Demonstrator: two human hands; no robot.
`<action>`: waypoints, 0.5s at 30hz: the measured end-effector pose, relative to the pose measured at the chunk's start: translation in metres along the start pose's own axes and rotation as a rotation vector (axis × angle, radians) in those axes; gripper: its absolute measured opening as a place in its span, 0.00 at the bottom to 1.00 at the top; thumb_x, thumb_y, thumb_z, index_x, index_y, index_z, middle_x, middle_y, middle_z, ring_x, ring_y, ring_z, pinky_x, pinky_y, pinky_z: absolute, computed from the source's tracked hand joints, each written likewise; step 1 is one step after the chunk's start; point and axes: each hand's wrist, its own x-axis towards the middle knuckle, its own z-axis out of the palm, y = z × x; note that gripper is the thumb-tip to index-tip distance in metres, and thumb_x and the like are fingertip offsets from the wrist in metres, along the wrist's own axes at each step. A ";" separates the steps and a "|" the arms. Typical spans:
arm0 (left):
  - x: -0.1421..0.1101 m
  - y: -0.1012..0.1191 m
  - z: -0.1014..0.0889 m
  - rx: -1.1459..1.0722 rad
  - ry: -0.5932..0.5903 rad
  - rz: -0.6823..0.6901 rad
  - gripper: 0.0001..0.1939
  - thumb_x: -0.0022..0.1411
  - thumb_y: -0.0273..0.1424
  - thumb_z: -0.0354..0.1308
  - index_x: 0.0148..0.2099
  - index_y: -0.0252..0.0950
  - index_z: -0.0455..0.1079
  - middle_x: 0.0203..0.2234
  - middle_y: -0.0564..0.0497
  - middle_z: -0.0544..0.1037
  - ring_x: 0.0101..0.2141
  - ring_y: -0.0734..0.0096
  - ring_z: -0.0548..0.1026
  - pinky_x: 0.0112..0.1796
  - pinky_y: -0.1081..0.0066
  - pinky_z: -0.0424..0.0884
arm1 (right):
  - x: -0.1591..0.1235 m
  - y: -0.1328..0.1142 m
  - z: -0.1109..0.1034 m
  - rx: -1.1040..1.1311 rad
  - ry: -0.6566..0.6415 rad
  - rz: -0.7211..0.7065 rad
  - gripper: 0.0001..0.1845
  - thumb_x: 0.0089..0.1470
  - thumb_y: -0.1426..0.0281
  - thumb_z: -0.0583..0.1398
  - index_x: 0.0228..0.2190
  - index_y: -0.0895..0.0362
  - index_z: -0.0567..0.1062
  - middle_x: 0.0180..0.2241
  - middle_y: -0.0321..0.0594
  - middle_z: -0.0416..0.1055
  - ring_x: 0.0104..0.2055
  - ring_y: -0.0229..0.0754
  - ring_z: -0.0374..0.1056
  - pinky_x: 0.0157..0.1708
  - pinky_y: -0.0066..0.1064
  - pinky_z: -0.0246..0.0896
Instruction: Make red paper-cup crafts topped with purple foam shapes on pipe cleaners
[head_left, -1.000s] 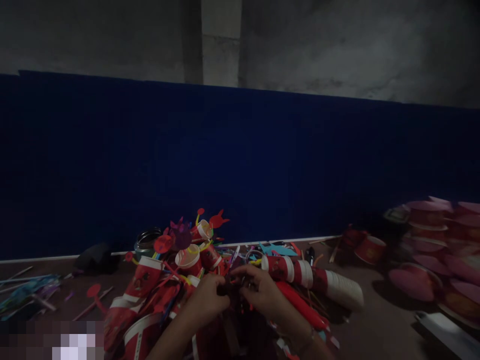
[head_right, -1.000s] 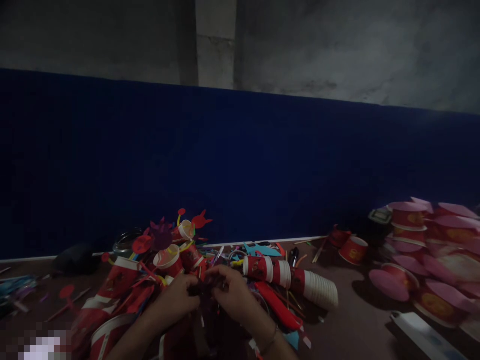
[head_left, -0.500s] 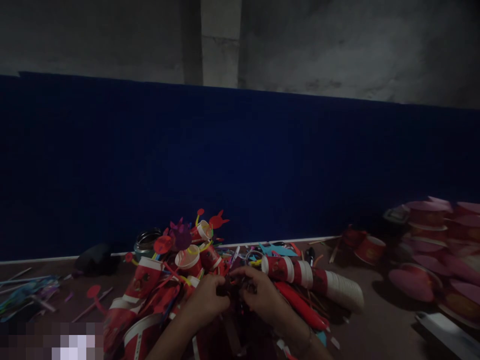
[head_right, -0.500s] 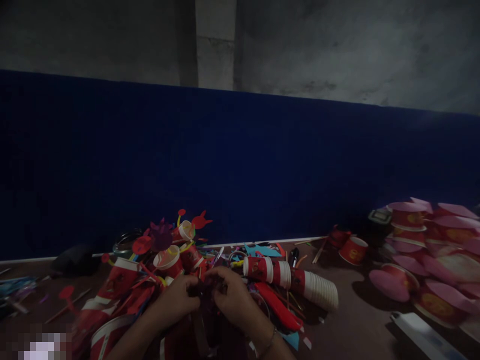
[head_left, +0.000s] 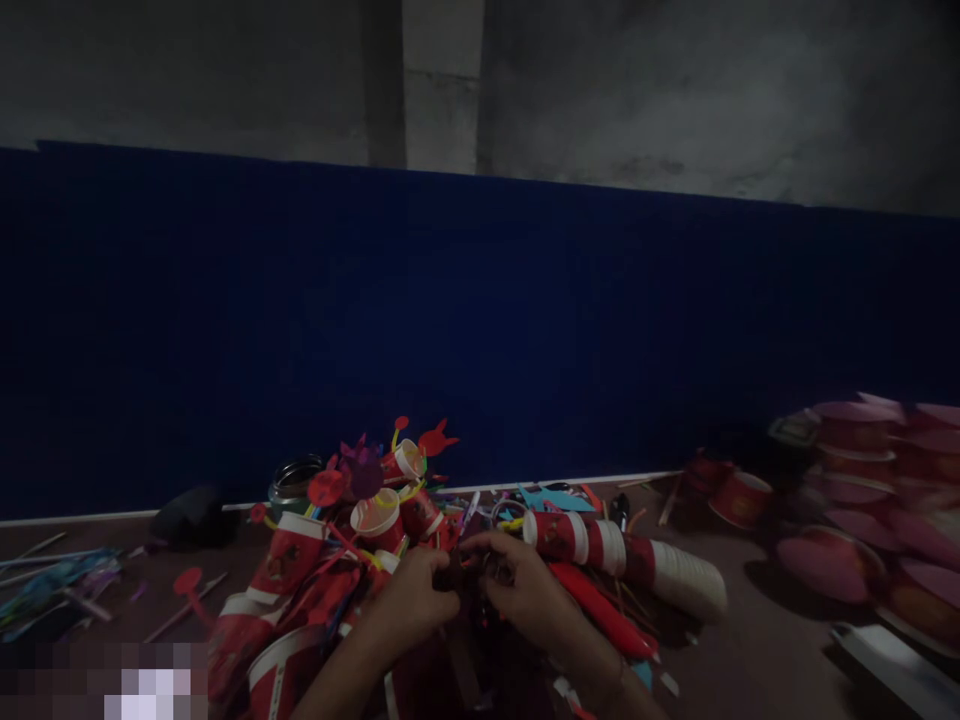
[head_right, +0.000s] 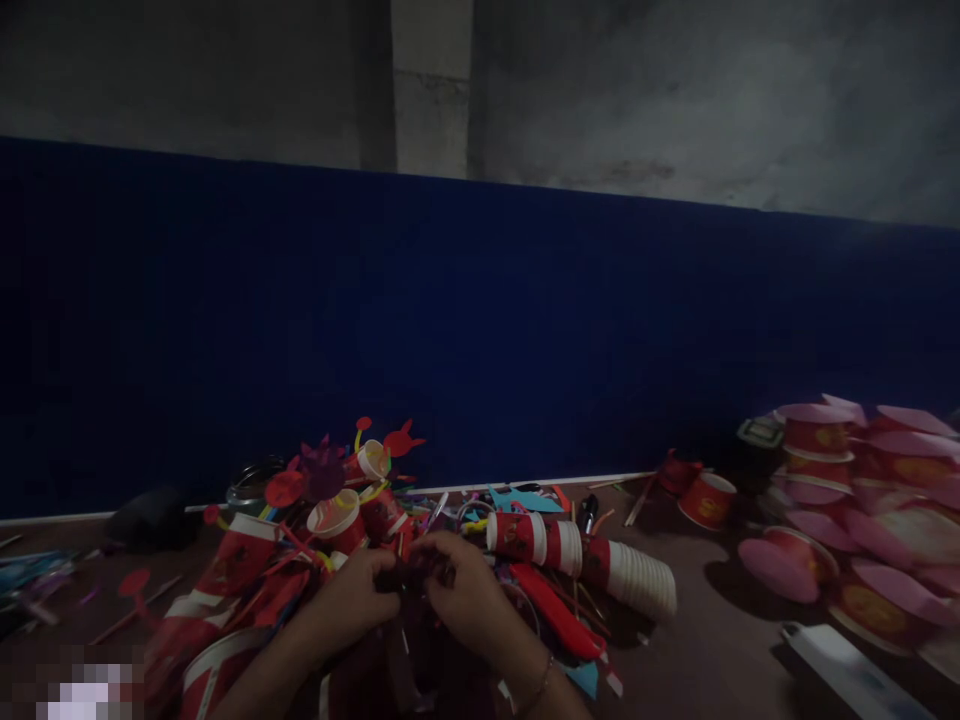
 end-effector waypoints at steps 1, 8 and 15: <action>0.000 0.000 0.000 -0.004 -0.002 -0.001 0.11 0.35 0.21 0.48 0.23 0.31 0.70 0.16 0.57 0.69 0.21 0.73 0.66 0.21 0.77 0.57 | -0.001 0.000 0.000 -0.020 0.007 -0.004 0.24 0.37 0.83 0.51 0.37 0.56 0.74 0.34 0.37 0.73 0.33 0.38 0.68 0.31 0.27 0.62; -0.003 0.007 0.002 -0.057 -0.052 0.029 0.10 0.43 0.25 0.51 0.27 0.30 0.73 0.18 0.56 0.73 0.20 0.74 0.66 0.22 0.77 0.58 | -0.002 0.000 0.003 -0.072 0.018 -0.062 0.24 0.38 0.83 0.51 0.37 0.56 0.74 0.36 0.38 0.73 0.39 0.41 0.69 0.39 0.30 0.63; 0.003 0.000 0.003 0.051 0.121 0.079 0.07 0.47 0.29 0.52 0.22 0.33 0.68 0.17 0.55 0.69 0.22 0.71 0.66 0.24 0.75 0.57 | -0.004 -0.017 -0.017 -0.270 -0.013 0.015 0.18 0.43 0.77 0.55 0.38 0.56 0.74 0.36 0.39 0.72 0.33 0.39 0.67 0.33 0.27 0.61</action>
